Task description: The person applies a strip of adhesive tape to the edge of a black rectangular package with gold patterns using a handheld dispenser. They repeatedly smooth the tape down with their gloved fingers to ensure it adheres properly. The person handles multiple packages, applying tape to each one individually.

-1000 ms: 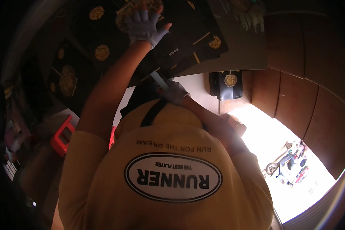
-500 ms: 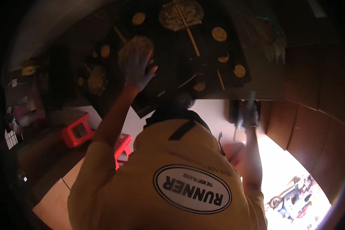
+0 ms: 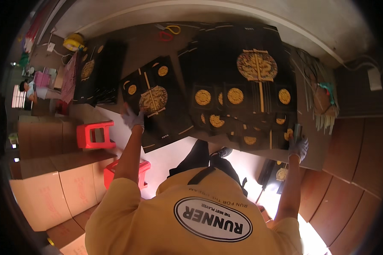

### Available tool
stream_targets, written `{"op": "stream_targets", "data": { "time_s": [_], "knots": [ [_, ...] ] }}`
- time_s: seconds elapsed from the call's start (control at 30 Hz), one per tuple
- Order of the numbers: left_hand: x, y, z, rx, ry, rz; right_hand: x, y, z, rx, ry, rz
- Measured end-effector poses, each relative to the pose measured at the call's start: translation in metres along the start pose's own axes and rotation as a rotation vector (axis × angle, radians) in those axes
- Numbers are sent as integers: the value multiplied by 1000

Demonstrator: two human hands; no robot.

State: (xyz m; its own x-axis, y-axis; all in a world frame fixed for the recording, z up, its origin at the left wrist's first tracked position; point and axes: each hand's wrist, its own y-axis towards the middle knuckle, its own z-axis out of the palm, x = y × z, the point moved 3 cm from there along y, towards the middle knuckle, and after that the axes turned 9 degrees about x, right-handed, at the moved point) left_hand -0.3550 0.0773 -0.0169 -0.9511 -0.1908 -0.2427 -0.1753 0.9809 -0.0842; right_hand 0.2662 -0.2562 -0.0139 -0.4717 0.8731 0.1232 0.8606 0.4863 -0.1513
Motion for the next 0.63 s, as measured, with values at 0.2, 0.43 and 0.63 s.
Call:
{"op": "stream_targets", "data": {
  "time_s": [0.2,0.43,0.63],
  "knots": [
    [73,-6,20,635,-917,-388,13,-45,-9,-374,-14,-200],
    [103,-3,59,737,-1226,-281,215,-198,13,269,447,-816],
    [143,-18,2,557,-964,-104,397,-273,32,225,310,-980]
  ]
}}
